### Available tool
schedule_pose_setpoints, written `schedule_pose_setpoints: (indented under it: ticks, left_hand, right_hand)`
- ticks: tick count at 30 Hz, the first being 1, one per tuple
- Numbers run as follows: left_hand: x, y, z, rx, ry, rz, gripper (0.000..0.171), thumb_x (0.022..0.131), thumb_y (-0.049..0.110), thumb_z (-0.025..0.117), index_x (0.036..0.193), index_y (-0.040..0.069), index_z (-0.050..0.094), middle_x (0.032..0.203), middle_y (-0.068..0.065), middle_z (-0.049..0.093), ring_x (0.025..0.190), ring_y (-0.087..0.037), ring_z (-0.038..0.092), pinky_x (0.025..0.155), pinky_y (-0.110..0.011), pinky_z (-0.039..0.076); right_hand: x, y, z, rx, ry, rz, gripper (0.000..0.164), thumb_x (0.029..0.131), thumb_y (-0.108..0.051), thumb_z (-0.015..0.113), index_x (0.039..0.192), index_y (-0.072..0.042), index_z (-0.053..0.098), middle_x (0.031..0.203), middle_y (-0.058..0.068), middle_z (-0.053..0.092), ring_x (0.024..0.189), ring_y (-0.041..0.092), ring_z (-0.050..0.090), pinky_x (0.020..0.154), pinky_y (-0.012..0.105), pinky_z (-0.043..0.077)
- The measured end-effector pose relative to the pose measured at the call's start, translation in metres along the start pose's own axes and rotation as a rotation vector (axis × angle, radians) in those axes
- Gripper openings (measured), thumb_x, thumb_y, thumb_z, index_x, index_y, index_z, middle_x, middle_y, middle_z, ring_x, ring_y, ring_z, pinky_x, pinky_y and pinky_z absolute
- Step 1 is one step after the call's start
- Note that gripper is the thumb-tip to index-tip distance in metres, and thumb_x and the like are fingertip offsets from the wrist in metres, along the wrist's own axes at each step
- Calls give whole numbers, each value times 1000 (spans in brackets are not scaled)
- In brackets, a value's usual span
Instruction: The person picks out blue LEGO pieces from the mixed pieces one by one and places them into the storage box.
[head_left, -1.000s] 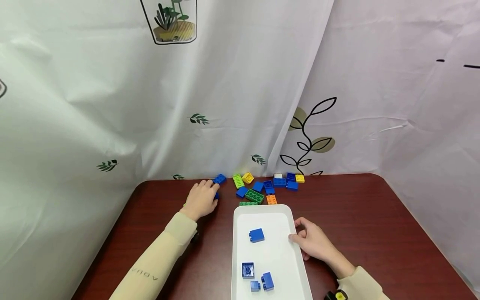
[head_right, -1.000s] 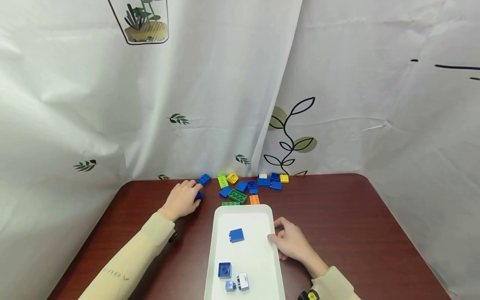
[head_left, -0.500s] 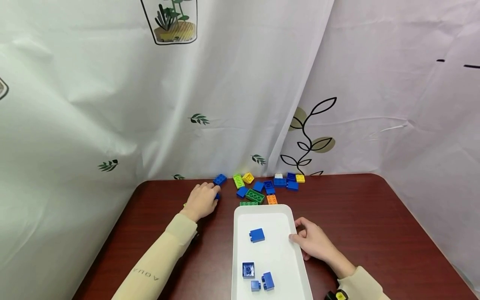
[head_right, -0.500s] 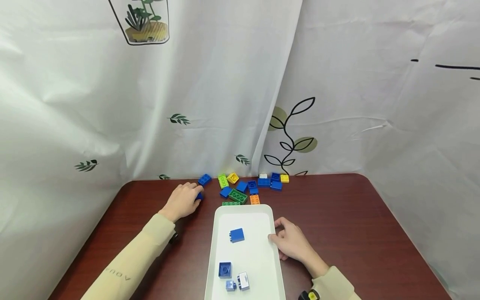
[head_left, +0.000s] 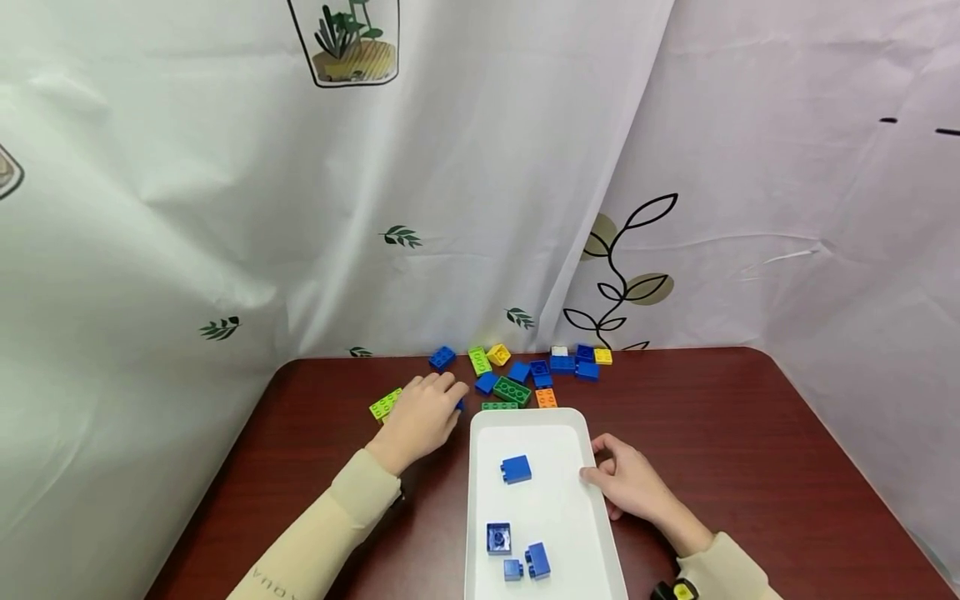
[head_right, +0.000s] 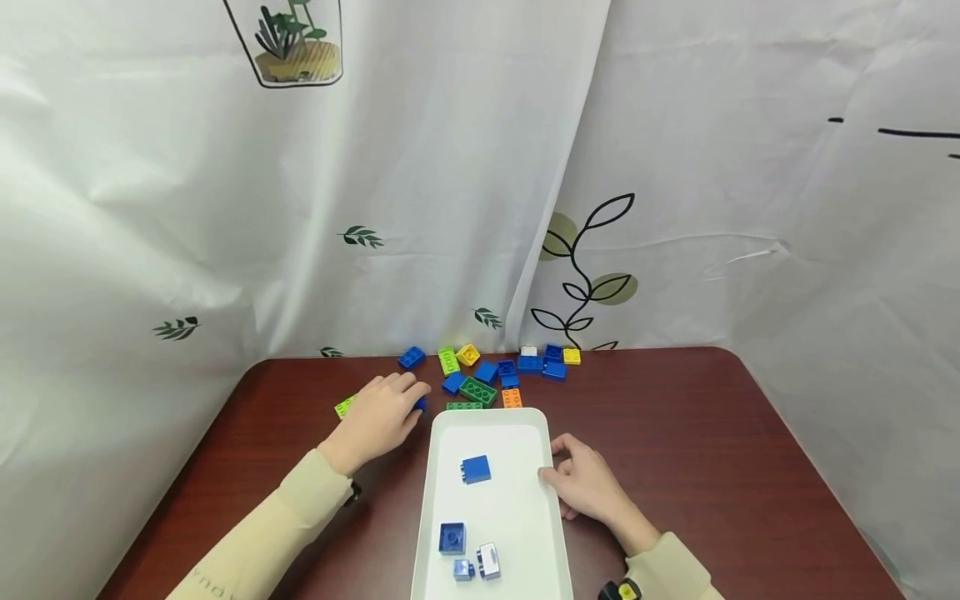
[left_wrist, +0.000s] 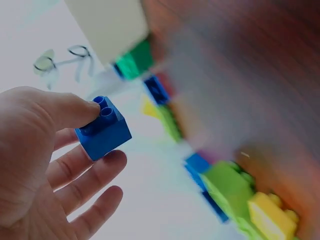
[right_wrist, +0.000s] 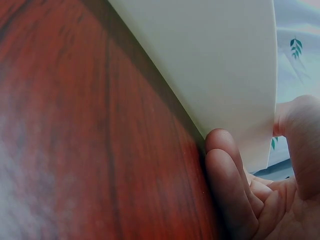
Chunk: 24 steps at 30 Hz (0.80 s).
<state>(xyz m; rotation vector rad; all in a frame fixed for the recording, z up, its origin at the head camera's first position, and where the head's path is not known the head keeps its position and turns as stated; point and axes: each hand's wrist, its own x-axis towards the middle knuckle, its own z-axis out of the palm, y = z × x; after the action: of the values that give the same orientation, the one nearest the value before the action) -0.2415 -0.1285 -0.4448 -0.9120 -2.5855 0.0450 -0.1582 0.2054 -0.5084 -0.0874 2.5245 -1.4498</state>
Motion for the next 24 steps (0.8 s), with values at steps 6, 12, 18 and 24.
schedule_pose_setpoints:
  ticks: [6, 12, 18, 24]
  left_hand:
    - [-3, 30, -20, -24, 31, 76, 34, 82, 26, 76, 112, 15, 65, 96, -1, 61, 80, -15, 58, 72, -29, 52]
    - [-7, 57, -33, -5, 38, 160, 33, 84, 26, 74, 114, 17, 64, 99, -1, 62, 78, -14, 56, 69, -27, 51]
    - [-13, 80, -40, -25, -25, 234, 30, 86, 28, 73, 113, 17, 65, 99, -1, 62, 79, -12, 58, 73, -26, 52]
    - [-20, 99, -41, -40, -76, 306, 31, 87, 32, 72, 114, 18, 64, 100, 1, 63, 80, -11, 60, 77, -25, 54]
  right_hand:
    - [0, 0, 0, -1, 2, 4, 37, 89, -23, 67, 117, -6, 49, 54, 4, 55, 35, 19, 51, 39, 37, 48]
    - [0, 0, 0, 5, 5, -1, 37, 89, -23, 67, 117, -6, 49, 54, 4, 55, 36, 20, 51, 38, 38, 48]
    - [0, 1, 0, 3, 9, 1, 37, 89, -23, 67, 117, -6, 49, 54, 4, 55, 35, 20, 51, 38, 37, 48]
    - [0, 1, 1, 6, 11, -4, 38, 89, -23, 67, 117, -6, 49, 54, 4, 55, 35, 19, 51, 38, 37, 48]
